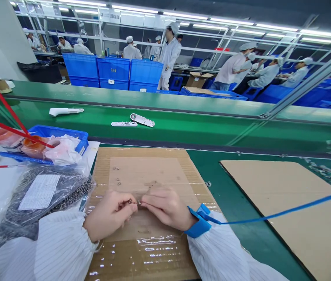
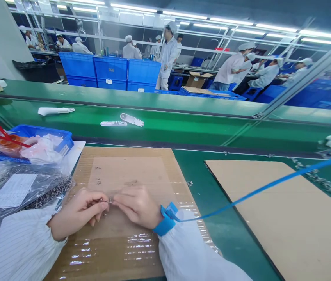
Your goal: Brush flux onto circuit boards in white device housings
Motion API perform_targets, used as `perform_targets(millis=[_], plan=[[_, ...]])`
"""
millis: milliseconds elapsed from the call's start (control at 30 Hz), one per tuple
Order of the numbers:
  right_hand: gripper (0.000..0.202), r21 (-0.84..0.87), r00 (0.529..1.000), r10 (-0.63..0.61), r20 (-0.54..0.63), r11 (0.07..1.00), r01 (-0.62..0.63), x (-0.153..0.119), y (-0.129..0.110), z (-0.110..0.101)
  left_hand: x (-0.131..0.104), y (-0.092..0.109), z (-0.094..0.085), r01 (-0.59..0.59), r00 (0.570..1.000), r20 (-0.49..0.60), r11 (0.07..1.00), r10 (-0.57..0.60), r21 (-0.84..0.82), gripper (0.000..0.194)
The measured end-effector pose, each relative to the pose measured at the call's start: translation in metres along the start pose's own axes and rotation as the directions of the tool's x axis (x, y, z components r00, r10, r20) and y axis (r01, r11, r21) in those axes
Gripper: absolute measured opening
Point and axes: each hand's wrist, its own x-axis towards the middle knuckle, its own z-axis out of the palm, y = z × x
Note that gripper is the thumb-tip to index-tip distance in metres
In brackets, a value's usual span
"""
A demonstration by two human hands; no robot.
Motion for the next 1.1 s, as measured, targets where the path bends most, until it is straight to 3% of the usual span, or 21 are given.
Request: perform_targets(millis=[100,133,200,233,300,367,400,467,567,633,733,833,967,1033,1100], plan=[[0.018,-0.345,0.979,-0.185,-0.089,0.927,0.144,-0.008,0.01,-0.009,-0.001,0.001,-0.006,0.114,0.993,0.064,0.935,-0.097,-0.337,0.021],[0.017,-0.406,0.974,-0.182,-0.134,0.907,0.114,-0.01,0.015,-0.012,-0.001,0.002,-0.009,0.109,0.994,0.054,0.909,-0.095,-0.401,0.022],[0.016,-0.432,0.973,-0.061,-0.223,0.901,-0.042,-0.013,0.025,-0.013,-0.001,0.002,-0.012,0.068,0.997,-0.008,0.908,-0.078,-0.414,0.022],[0.016,-0.41,0.97,0.032,-0.239,0.902,-0.131,-0.014,0.03,-0.012,-0.001,0.001,-0.012,0.041,0.996,-0.056,0.941,-0.063,-0.337,0.021],[0.018,-0.346,0.965,0.197,-0.173,0.905,-0.246,-0.014,0.038,-0.007,0.001,-0.002,-0.011,-0.042,0.986,-0.161,0.998,0.048,0.043,0.02],[0.021,-0.273,0.956,0.285,-0.067,0.916,-0.293,-0.013,0.041,0.0,0.003,-0.006,-0.009,-0.119,0.966,-0.151,0.882,0.208,0.455,0.02],[0.021,-0.233,0.95,0.311,-0.033,0.922,-0.309,-0.012,0.041,0.003,0.004,-0.007,-0.007,-0.145,0.96,-0.113,0.8,0.256,0.582,0.02],[0.019,-0.148,0.93,0.366,-0.008,0.92,-0.363,-0.01,0.038,0.006,0.005,-0.009,-0.005,-0.155,0.964,-0.049,0.702,0.262,0.695,0.022],[0.021,-0.062,0.886,0.463,0.032,0.885,-0.461,-0.004,0.033,0.001,0.006,-0.008,-0.004,-0.115,0.973,-0.048,0.656,0.225,0.746,0.022],[0.024,-0.105,0.849,0.522,0.087,0.852,-0.513,0.005,0.04,-0.007,0.006,-0.008,-0.003,-0.11,0.974,-0.048,0.645,0.222,0.756,0.022],[0.024,-0.259,0.798,0.597,0.083,0.786,-0.561,0.026,0.076,-0.026,0.007,-0.01,-0.001,-0.123,0.971,-0.048,0.661,0.235,0.74,0.023],[0.026,-0.334,0.756,0.653,-0.036,0.705,-0.625,0.056,0.136,-0.045,0.01,-0.015,-0.001,-0.136,0.968,-0.053,0.689,0.246,0.712,0.024],[0.031,-0.364,0.593,0.768,-0.242,0.494,-0.789,0.091,0.213,-0.062,0.024,-0.031,0.001,-0.114,0.978,-0.037,0.679,0.205,0.726,0.025],[0.03,-0.357,0.507,0.804,-0.311,0.395,-0.846,0.103,0.239,-0.063,0.035,-0.043,0.003,-0.078,0.989,-0.018,0.631,0.144,0.772,0.024],[0.032,-0.359,0.45,0.823,-0.347,0.327,-0.874,0.109,0.256,-0.06,0.047,-0.054,0.006,-0.059,0.993,-0.012,0.579,0.118,0.813,0.025]])
